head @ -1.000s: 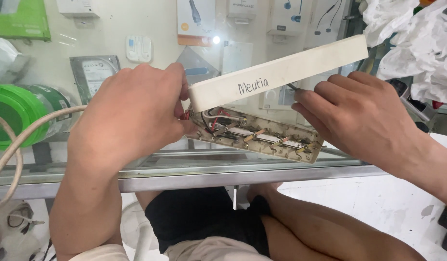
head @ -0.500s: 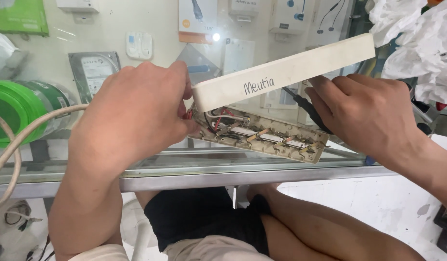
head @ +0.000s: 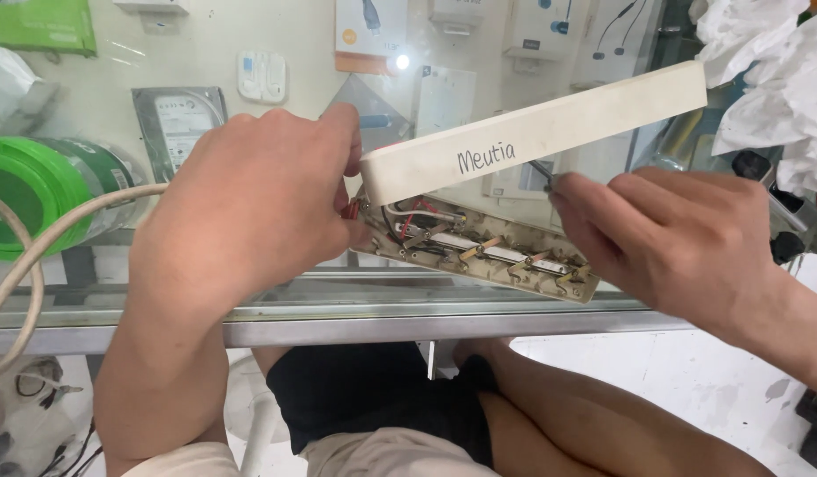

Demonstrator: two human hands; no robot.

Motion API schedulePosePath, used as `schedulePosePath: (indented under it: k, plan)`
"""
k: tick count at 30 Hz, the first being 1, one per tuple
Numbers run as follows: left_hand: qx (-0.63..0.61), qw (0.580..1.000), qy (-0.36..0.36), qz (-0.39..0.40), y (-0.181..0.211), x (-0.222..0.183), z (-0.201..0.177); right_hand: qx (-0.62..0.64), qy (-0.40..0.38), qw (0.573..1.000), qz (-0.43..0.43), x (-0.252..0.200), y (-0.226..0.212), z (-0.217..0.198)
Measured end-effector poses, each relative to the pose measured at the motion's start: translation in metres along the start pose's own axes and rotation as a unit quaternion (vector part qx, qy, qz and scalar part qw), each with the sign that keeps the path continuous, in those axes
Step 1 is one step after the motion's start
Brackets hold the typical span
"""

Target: Repairing a power strip by opening the casing with a screwdriver and adjusting internal wiring

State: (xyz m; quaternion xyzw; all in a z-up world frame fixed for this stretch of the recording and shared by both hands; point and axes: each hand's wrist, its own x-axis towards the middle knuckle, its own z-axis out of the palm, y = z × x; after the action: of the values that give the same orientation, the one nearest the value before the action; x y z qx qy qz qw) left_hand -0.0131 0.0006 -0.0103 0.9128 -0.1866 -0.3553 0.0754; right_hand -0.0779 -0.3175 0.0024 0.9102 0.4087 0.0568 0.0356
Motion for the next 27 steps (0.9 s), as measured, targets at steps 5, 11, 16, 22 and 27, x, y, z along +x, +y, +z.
schedulePosePath:
  k: [5, 11, 16, 22, 27]
  plan:
    - [-0.010, 1.000, -0.002, 0.023, -0.002, -0.004, -0.005, 0.146, 0.025, 0.989, 0.006, 0.010, -0.016, -0.009]
    - [-0.087, 0.986, 0.104, 0.094, -0.019, -0.020, -0.008, 0.299, -0.011, 0.949, 0.097, 0.016, -0.028, -0.013]
    - [-0.148, 0.958, 0.199, 0.143, -0.018, -0.023, -0.014, 0.401, -0.068, 0.895, 0.186, 0.021, -0.029, -0.020]
    - [-0.154, 0.909, 0.344, 0.180, -0.017, -0.017, -0.007, 0.519, -0.149, 0.782, 0.311, 0.022, -0.024, -0.019]
    - [-0.080, 0.889, 0.437, 0.107, -0.025, -0.004, 0.009, 0.562, -0.162, 0.738, 0.337, 0.020, -0.022, -0.017]
